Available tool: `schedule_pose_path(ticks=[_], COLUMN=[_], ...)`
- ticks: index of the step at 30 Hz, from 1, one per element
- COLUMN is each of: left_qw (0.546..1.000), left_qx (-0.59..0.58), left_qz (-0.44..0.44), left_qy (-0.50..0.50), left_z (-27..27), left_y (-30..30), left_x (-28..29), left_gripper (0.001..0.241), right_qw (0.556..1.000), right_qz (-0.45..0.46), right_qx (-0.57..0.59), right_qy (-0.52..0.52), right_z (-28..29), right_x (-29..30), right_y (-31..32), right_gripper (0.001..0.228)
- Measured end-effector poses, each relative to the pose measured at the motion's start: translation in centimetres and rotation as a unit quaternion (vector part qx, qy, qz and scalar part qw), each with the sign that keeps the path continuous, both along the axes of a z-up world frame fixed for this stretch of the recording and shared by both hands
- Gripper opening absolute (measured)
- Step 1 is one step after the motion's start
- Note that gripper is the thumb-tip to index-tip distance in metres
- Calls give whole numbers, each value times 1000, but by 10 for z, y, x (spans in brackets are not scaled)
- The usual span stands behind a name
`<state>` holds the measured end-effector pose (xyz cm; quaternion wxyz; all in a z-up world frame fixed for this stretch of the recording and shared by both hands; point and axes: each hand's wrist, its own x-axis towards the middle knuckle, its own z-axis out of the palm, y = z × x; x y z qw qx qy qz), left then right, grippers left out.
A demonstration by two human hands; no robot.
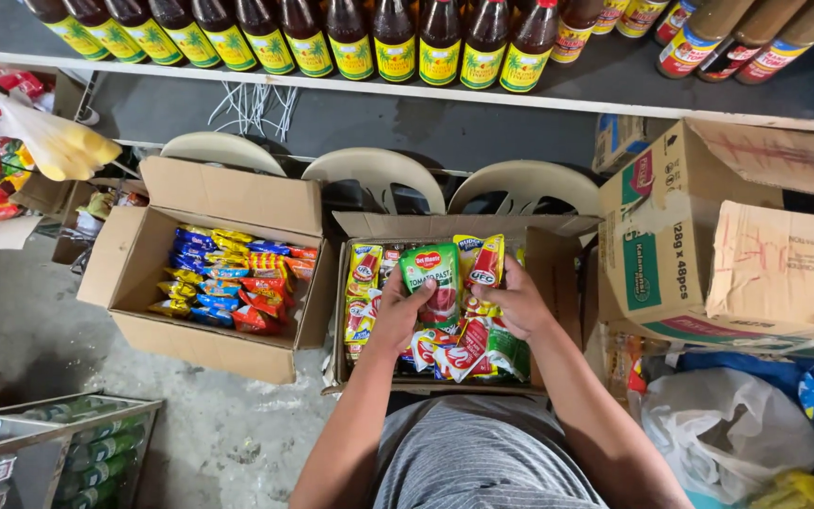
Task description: The recorder is taking various food product pouches, such as ketchup and coffee creamer, from cardboard boxes on the floor and organizing them onto store shelves.
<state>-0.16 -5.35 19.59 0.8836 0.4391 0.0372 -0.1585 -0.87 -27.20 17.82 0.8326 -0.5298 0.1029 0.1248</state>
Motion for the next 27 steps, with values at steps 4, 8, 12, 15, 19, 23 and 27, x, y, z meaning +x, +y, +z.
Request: schedule_pose_path(ticks=[4, 8, 12, 15, 19, 23, 27], left_qw=[998, 998, 998, 996, 988, 990, 989], left_qx=[-28, -25, -4, 45, 90, -3, 12], left_qz=[3, 0, 17, 49, 78, 84, 86], left_qy=[50, 60, 58, 64, 96, 117, 116], left_z=[8, -49, -57, -49, -20, -13, 0], left_y=[1, 0, -4, -2, -6, -13, -12], left_x=[-1, 2, -4, -9, 8, 3, 5], left_gripper=[38, 21, 25, 35, 45, 41, 37], right_qw=[999, 996, 988, 984, 948, 973, 977], right_qz=[5, 67, 95, 94, 105, 92, 100], right_qx=[17, -43, -122, -147, -291, -204, -188], right_qy=[27, 30, -5, -18, -78, -54, -12], right_z=[11, 11, -4, -27, -42, -34, -8], right_x=[3, 4, -2, -8, 11, 2, 0], right_y=[7, 19, 33, 37, 35, 39, 54], right_gripper=[53, 75, 84, 76, 67, 59, 49])
